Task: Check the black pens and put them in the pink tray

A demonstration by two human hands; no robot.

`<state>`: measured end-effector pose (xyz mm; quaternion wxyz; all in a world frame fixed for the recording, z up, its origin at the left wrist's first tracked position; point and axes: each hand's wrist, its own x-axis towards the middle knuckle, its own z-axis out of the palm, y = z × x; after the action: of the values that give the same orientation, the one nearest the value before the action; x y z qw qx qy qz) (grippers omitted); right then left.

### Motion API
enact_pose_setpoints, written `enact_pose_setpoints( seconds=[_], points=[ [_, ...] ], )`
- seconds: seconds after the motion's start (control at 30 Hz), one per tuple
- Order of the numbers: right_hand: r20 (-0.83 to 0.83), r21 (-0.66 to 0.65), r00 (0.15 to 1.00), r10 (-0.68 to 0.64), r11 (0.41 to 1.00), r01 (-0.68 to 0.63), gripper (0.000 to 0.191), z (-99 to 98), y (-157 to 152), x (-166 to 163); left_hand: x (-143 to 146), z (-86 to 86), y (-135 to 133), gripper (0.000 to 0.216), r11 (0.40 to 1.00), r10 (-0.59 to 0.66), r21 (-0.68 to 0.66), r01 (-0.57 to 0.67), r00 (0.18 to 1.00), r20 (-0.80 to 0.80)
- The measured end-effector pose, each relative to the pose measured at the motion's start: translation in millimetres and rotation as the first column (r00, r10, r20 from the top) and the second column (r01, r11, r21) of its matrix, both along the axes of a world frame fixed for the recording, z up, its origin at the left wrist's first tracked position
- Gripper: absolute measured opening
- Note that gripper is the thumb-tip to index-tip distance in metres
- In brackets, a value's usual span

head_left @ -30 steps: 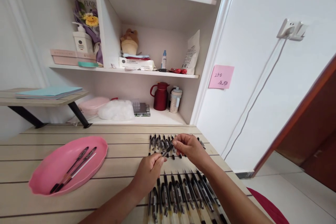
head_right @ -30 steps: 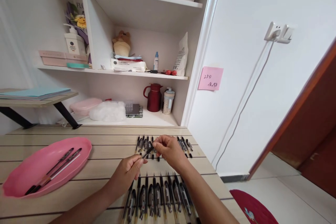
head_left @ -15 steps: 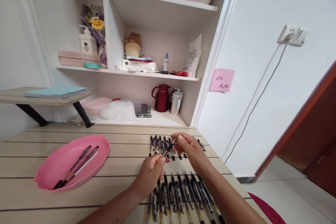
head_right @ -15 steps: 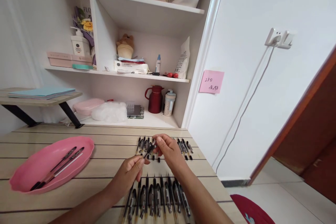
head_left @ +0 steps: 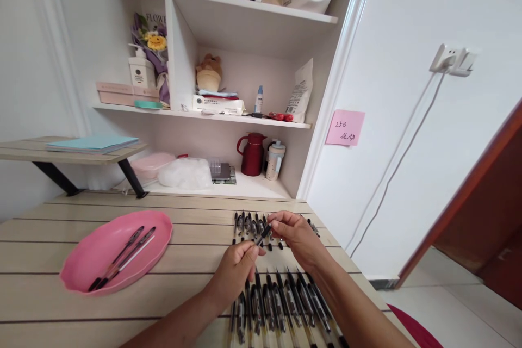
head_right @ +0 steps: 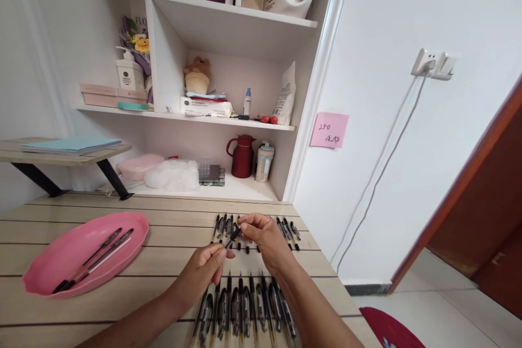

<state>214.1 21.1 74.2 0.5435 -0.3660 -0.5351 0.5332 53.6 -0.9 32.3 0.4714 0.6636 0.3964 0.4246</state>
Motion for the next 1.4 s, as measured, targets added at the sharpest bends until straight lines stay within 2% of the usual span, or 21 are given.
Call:
enact_pose_setpoints(
  seconds=[0.13,0.27,0.43,0.57,0.7,0.87,0.97,1.1,1.2,1.3,1.33,1.4],
  points=[
    [0.023,0.008,0.999,-0.046,0.999,0.046,0.022,-0.6,0.3,-0.5,-0.7,0.9,0.5,0.036,1.0,-0.022,-0.005,0.022,1.0,0.004],
    [-0.003,-0.043,1.0,0.023,0.999,-0.023,0.028,-0.4,0.3,-0.8,-1.0,3.4,0.6,0.036,0.996,-0.049,-0.076,0.051,0.998,0.03],
    [0.047,-0.019,0.998,-0.042,0.999,0.043,0.024,-2.6,2.3,-0.1,-1.1,5.3,0.8,0.036,0.998,-0.031,-0.062,0.034,0.999,0.039],
    [0.003,-0.061,1.0,0.025,0.998,-0.024,0.027,-2.7,2.3,1.5,-1.0,5.4,1.1,0.035,0.993,-0.03,-0.114,0.033,0.999,0.033],
    [0.032,-0.027,0.999,-0.023,0.999,0.023,0.023,-4.0,3.6,2.4,-1.7,3.0,2.6,0.035,0.993,-0.019,-0.115,0.021,1.0,0.017],
    [0.06,-0.045,0.998,0.036,0.998,-0.033,0.029,-2.5,4.3,5.1,-3.6,2.9,3.7,0.04,0.987,-0.046,-0.153,0.047,0.999,0.015],
    [0.076,-0.038,0.997,0.016,0.999,-0.014,0.028,-3.5,5.4,5.6,-4.1,3.2,3.8,0.041,0.99,-0.046,-0.131,0.046,0.999,0.005],
    [0.108,-0.034,0.994,-0.01,0.999,0.014,0.027,-7.5,5.8,1.2,-4.1,0.3,5.3,0.04,0.998,0.021,-0.052,-0.023,0.999,-0.04],
    [0.18,-0.013,0.984,0.008,1.0,-0.006,0.031,-7.3,6.6,2.5,-4.8,-3.5,7.7,0.04,0.998,0.031,-0.047,-0.033,0.998,-0.054],
    [0.402,0.033,0.915,-0.027,0.999,0.015,0.033,-0.9,9.9,20.3,-7.0,-6.4,10.8,0.042,0.995,0.02,-0.096,-0.022,0.999,-0.03],
    [0.513,0.067,0.855,-0.082,0.996,0.055,0.029,1.8,10.7,30.5,-7.8,-7.0,11.9,0.042,0.993,0.022,-0.113,-0.024,1.0,-0.016],
    [0.755,0.144,0.629,-0.184,0.983,0.114,0.016,4.8,9.8,54.9,-9.2,-7.2,14.0,0.043,0.989,0.024,-0.144,-0.023,1.0,0.005]
  ],
)
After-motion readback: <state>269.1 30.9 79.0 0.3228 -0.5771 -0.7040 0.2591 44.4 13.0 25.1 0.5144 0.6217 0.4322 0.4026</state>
